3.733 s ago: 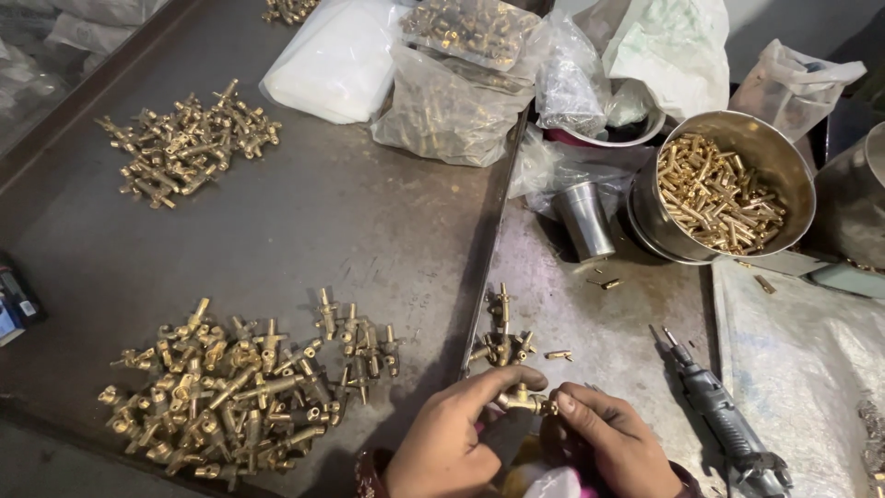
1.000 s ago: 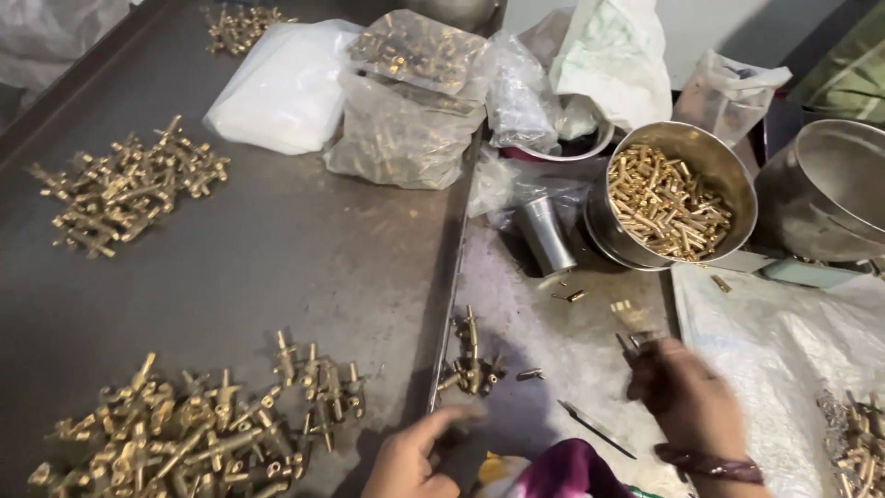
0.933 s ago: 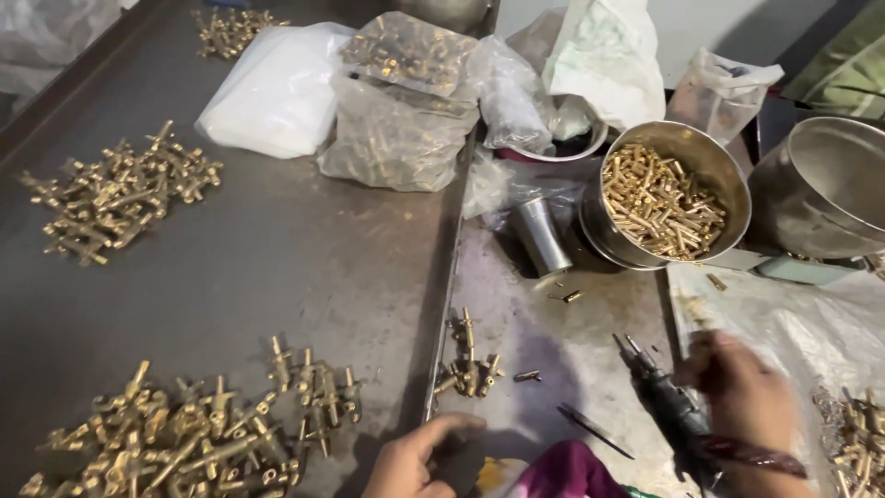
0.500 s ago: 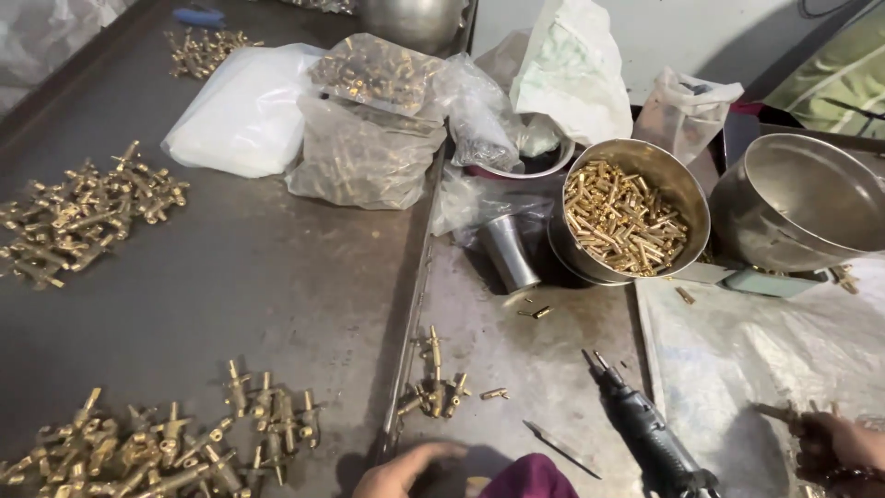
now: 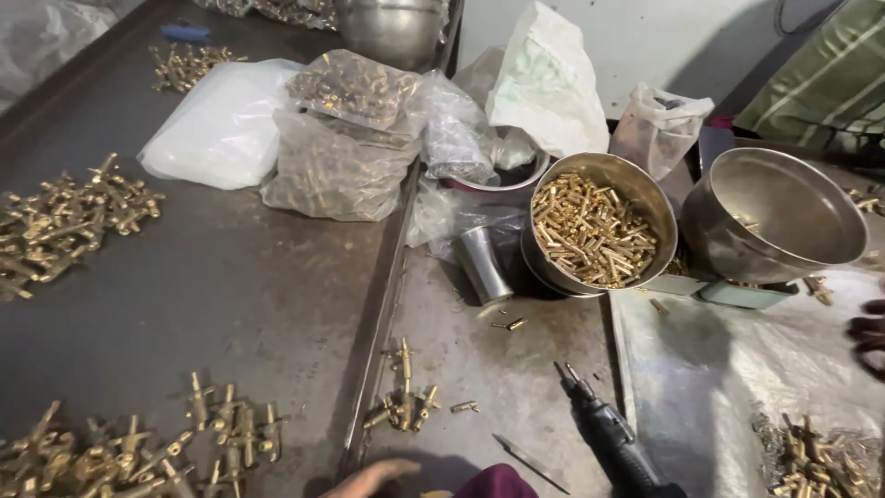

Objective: Cleaning and deburring small brass components using a hand-held rotary power tool at a fabrication workstation.

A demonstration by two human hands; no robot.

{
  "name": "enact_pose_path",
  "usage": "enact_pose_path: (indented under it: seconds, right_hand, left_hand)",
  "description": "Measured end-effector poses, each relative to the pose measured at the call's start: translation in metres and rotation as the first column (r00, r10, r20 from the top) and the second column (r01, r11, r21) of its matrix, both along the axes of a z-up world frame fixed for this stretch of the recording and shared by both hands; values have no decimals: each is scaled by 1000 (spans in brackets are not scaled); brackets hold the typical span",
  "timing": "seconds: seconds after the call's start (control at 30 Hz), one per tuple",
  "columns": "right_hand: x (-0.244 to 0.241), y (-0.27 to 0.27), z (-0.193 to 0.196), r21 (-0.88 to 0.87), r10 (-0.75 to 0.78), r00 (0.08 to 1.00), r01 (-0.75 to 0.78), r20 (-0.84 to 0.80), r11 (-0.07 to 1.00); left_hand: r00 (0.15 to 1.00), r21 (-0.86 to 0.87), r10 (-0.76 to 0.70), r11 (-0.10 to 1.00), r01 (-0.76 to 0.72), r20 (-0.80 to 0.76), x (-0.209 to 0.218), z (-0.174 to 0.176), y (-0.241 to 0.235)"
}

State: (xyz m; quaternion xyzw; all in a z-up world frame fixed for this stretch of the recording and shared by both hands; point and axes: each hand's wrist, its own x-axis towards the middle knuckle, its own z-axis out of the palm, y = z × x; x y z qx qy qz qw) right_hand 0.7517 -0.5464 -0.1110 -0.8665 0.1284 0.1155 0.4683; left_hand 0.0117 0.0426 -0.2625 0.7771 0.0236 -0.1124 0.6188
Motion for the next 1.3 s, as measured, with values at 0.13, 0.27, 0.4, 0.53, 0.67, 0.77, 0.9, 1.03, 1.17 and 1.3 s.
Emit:
enact_pose_path:
  seconds: [0.13,0.27,0.4,0.53,0.67,0.77,0.9,1.03,1.17,1.3]
  right_hand:
    - [-31,50,-53,-24,39,992,-36,116,999]
    - [-6,23,-68,-211,-10,994,33,112,977]
    - [-2,6,-89,-183,17,982,19,189,983]
    - [-240,198,61,-39,380,629,-485,678,873]
    - [-405,323,114,-414,789,537,-671,299,614]
    - [-463,389,101,-416,912,298,-818,282,396]
    - [-511,462,61,-419,931,288,-834,223,359]
    - [-494,510,27,-375,903,377,-821,207,429]
    - [-469,535,-6,-444,923,381,-818,58,366]
    - [-454,539,-29,-320,907,422,-857,12,403]
  left_hand:
    - [999,70,32,997,-34,39,-23,1,1]
    - [988,-158,154,976,-148,25,-20,22,-8]
    - [876,13,438,896,-445,-205,-7,159,-41]
    - [876,139,396,918,-372,-275,0,179,-48]
    - [877,127,477,868,-481,59,-12,188,-48]
    - [831,39,515,845,-533,210,-22,202,-47]
    - [683,25,730,684,-729,-19,-25,216,-56]
    - [687,-139,713,673,-727,-138,-32,218,-42]
    - [710,-424,687,603,-676,-155,-34,190,-30]
    - [720,-409,682,624,-666,-131,-28,187,-19]
